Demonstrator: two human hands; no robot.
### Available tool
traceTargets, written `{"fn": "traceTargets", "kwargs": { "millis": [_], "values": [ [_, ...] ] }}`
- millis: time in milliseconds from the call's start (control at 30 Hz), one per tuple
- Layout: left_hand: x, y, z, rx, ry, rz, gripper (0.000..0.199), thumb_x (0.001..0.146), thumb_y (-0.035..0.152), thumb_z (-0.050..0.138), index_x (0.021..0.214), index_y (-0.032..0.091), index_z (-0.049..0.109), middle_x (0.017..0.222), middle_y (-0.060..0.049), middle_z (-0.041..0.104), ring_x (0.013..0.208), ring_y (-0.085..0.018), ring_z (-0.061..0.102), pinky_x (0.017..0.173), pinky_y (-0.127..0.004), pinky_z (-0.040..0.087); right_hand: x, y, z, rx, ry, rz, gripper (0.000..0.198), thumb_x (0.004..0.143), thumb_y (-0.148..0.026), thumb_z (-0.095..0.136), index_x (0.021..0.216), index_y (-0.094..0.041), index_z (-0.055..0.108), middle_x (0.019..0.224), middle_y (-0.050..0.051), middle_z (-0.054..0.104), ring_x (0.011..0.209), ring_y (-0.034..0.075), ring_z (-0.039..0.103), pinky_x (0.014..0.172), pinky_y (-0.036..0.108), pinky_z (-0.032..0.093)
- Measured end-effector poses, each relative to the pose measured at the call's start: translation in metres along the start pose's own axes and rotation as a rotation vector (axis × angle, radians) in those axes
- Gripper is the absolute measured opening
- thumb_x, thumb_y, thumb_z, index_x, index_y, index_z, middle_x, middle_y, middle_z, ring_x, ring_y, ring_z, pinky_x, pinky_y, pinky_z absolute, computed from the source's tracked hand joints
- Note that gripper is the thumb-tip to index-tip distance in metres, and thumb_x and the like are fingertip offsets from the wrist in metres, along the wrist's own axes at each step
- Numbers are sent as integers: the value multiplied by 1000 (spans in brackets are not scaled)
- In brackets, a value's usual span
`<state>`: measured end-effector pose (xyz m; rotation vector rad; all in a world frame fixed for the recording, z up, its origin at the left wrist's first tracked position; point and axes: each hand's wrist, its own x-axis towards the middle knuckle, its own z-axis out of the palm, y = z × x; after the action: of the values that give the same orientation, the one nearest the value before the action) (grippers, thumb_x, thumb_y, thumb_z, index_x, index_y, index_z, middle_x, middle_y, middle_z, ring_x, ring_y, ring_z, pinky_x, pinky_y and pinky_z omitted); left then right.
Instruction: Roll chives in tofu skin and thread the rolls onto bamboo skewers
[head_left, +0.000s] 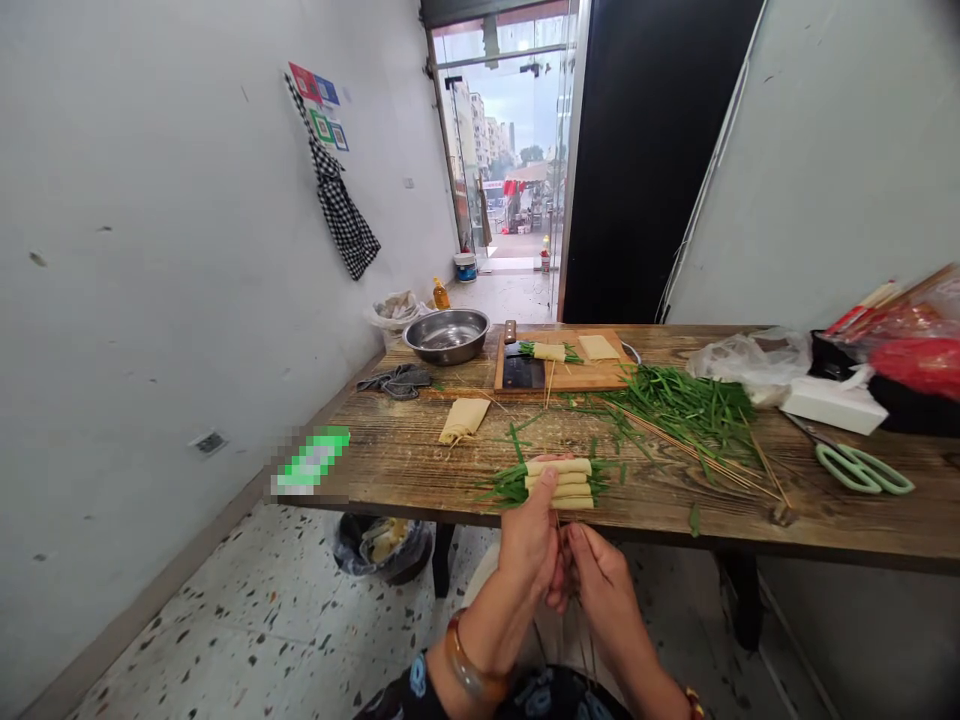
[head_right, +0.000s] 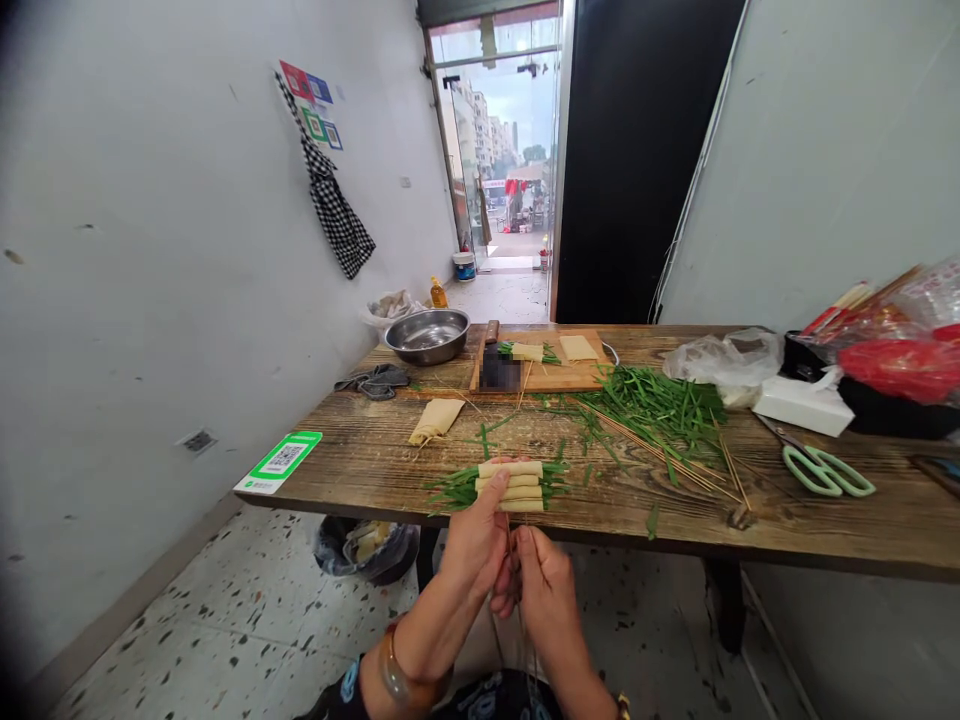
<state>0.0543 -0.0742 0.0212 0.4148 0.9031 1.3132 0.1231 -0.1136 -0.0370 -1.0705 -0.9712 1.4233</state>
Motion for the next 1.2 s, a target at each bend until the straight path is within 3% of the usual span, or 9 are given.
{"fn": "traceTargets", "kwargs": {
  "millis": [67, 200, 367, 600, 867, 967, 1133, 1200],
  "values": [
    [2, 3, 1, 10, 20, 15, 46, 71, 46, 72, 99, 9, 66, 86, -10, 72, 54, -16, 64, 46, -24, 47, 0, -1, -1, 17, -33, 8, 49, 84, -66, 46, 68, -19, 49, 49, -3, 52, 40, 12, 52, 38, 23, 40],
    [7, 15, 5, -116, -86, 187, 35, 69, 28, 77, 99, 14, 65, 104, -8, 71, 92, -20, 68, 77, -26, 54, -6, -5, -2, 48, -97, 36, 42, 86, -60, 49, 87, -18, 56, 62, -2, 56, 44, 10, 51, 41, 21, 39],
    [11, 20, 2, -172, -245, 125, 33, 75, 32, 72, 103, 15, 66, 113, -10, 68, 109, -23, 62, 98, -36, 47, -8, -14, -1, 85, 0, 35, 38, 84, -54, 57, 85, -17, 58, 59, -6, 43, 42, 3, 33, 39, 17, 24],
    [15, 18, -4, -114, -262, 120, 32, 73, 37, 74, 92, 11, 70, 101, -13, 72, 101, -25, 66, 98, -41, 46, 4, -24, -3, 120, 48, 39, 39, 81, -56, 60, 85, -17, 57, 58, -7, 42, 42, 3, 30, 39, 17, 21],
    [29, 9, -8, -123, -142, 151, 32, 67, 39, 78, 78, 10, 69, 87, -12, 73, 94, -25, 68, 95, -41, 47, 11, -30, 5, 242, 45, 199, 46, 68, -59, 70, 81, -16, 58, 53, -9, 38, 39, 1, 25, 37, 16, 15],
    [38, 11, -10, -107, -170, 155, 34, 69, 41, 76, 83, 10, 70, 92, -13, 73, 96, -25, 68, 96, -40, 46, 16, -32, 5, 232, 28, 205, 46, 69, -58, 70, 85, -16, 59, 54, -9, 39, 39, 1, 26, 37, 15, 16],
    [55, 30, -17, -44, -204, 223, 36, 72, 36, 74, 100, 13, 68, 105, -12, 71, 102, -25, 65, 96, -40, 47, 23, -26, -7, 71, -76, 180, 46, 74, -57, 66, 93, -16, 59, 61, -4, 51, 46, 6, 46, 39, 17, 30],
    [63, 38, -23, 45, -235, 228, 38, 74, 39, 71, 102, 13, 67, 107, -13, 70, 101, -25, 65, 94, -39, 48, 27, -29, -15, 21, -69, 188, 45, 74, -58, 66, 90, -16, 59, 59, -5, 48, 43, 5, 42, 38, 16, 27]
  ]
}}
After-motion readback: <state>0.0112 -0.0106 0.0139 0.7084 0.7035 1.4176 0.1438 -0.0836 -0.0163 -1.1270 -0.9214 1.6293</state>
